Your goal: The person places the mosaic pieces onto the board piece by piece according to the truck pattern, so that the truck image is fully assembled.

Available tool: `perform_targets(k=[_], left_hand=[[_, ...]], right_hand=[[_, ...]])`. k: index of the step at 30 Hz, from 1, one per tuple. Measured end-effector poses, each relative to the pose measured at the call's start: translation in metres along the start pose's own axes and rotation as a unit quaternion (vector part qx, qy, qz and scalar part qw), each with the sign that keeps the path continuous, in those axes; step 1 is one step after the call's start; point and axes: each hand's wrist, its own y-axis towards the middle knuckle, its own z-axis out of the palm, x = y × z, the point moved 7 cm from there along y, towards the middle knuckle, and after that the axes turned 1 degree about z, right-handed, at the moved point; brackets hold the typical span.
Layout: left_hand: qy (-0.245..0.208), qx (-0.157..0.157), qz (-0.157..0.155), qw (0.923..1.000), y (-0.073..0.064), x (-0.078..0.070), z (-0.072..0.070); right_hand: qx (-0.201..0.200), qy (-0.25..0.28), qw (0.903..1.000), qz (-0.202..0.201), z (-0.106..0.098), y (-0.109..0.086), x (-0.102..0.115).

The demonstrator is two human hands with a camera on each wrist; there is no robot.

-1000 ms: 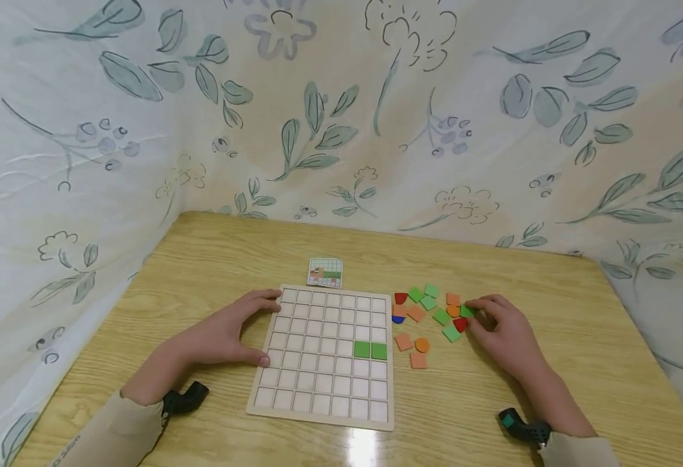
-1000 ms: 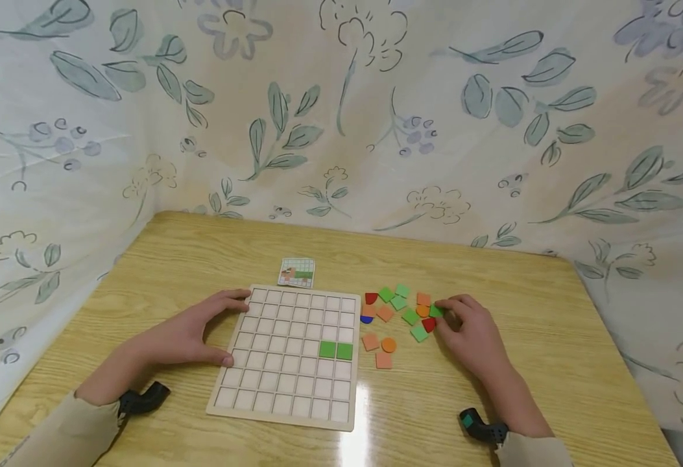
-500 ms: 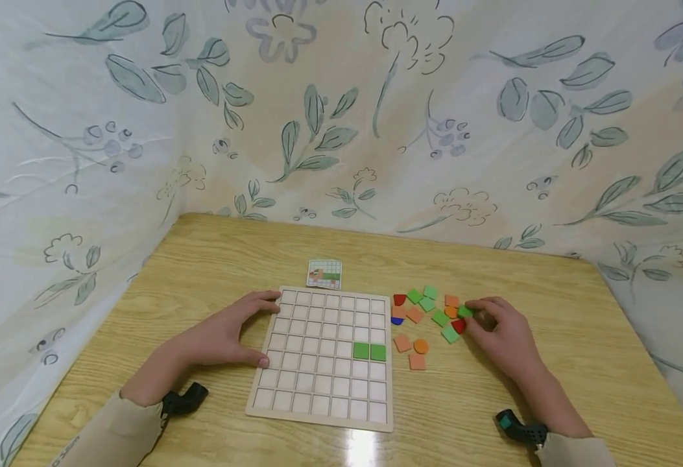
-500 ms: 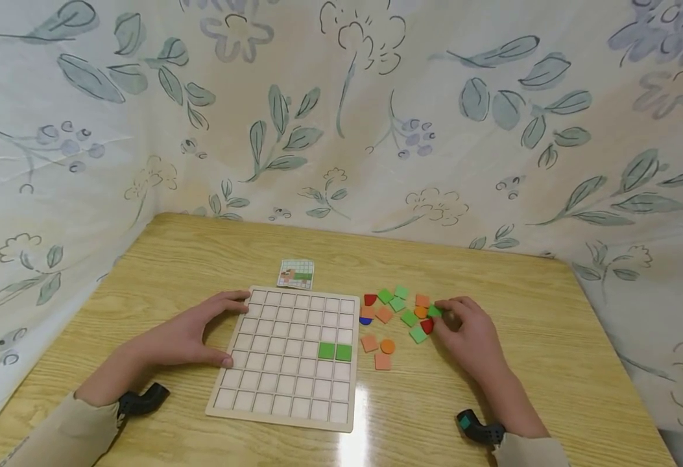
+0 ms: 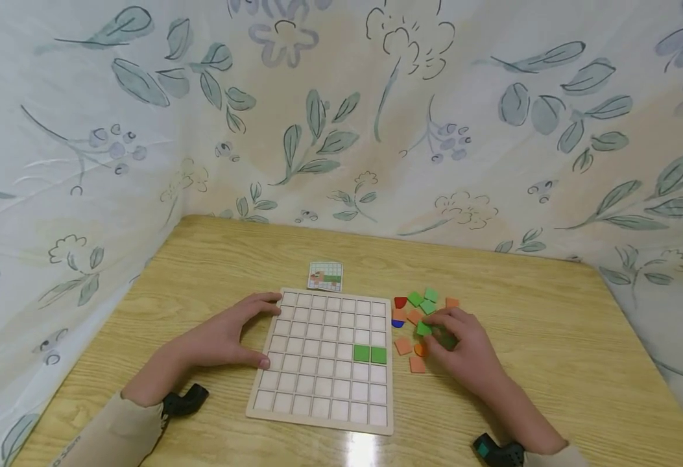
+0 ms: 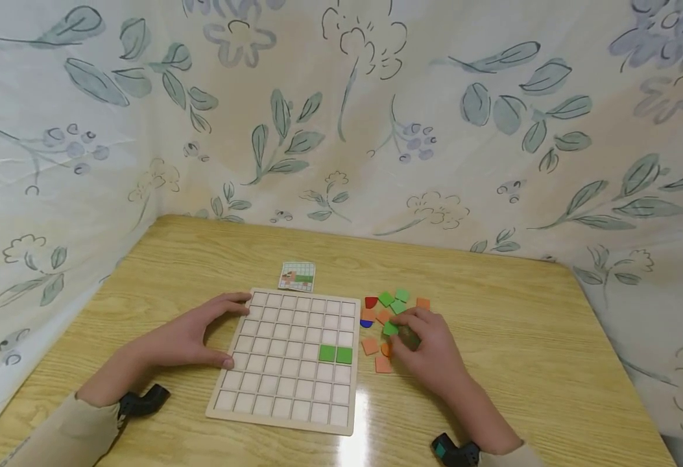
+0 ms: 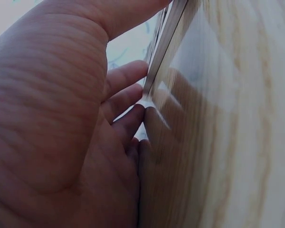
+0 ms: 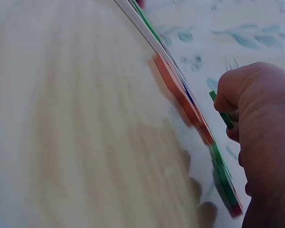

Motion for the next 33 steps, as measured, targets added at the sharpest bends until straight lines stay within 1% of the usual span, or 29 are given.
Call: perform_targets(k=[5, 11, 18, 25, 28, 33], left_hand=[[-0.001, -0.002, -0.001, 1.0, 0.0, 0.0, 0.001], [0.0, -0.004, 0.001, 1.0, 0.0, 0.0, 0.001], [0.001, -0.003, -0.001, 1.0, 0.001, 0.001, 0.001], [-0.006, -0.001, -0.007, 1.0, 0.0, 0.002, 0.001], [-0.012, -0.001, -0.011, 0.9999, 0.0, 0.003, 0.001], [-0.014, 0.0, -0.012, 0.9998, 0.0, 0.004, 0.002]], right_hand=[[0.017, 0.012, 0.9984, -0.053, 0.012, -0.004, 0.024], [0.032, 0.02, 0.9931, -0.111, 0.025, -0.011, 0.049], [0.071, 0.041, 0.9892, -0.122, 0.038, -0.02, 0.066], [0.059, 0.047, 0.9823, -0.171, 0.042, -0.023, 0.081], [0.064, 0.042, 0.9826, -0.169, 0.043, -0.023, 0.081], [0.063, 0.036, 0.9808, -0.181, 0.046, -0.024, 0.082]])
